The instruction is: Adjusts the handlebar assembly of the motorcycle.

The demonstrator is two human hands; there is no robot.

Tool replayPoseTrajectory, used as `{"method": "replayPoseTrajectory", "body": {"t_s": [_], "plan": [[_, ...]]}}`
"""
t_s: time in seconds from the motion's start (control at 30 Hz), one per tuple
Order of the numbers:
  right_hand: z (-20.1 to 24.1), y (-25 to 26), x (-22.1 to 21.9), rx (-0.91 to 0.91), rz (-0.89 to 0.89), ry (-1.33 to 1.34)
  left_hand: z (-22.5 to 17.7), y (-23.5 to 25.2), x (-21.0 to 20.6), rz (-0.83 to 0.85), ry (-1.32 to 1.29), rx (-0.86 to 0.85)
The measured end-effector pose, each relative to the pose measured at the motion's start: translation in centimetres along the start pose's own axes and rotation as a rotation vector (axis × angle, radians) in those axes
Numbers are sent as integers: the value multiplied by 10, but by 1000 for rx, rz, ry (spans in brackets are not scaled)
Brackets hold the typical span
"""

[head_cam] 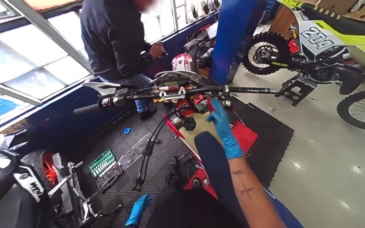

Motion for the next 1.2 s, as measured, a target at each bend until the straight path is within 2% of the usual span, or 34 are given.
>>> {"method": "replayPoseTrajectory", "body": {"t_s": [0.07,0.13,0.27,0.47,0.6,0.87,1.2], "plan": [[15,9,53,75,-155,-56,8,-2,3,-7,-3,18],[25,28,99,88,-246,15,15,-2,0,7,13,37],[27,64,146,82,-313,284,26,3,-6,31,27,49],[25,74,150,95,-288,253,10,2,-6,7,4,40],[29,71,148,118,-307,2,3,3,-3,4,12,17],[24,71,144,97,-261,276,14,7,-10,14,-20,51],[16,69,138,89,-261,343,16,7,-9,20,-15,73]]}}
Point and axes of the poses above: each hand's wrist, its own y-axis towards the middle knuckle, its own x-axis out of the back of the hand, z = x × y, the point moved 6 cm from there along y, towards the middle knuckle, and after that the axes turned 8 degrees about -x, right-handed, at the moved point
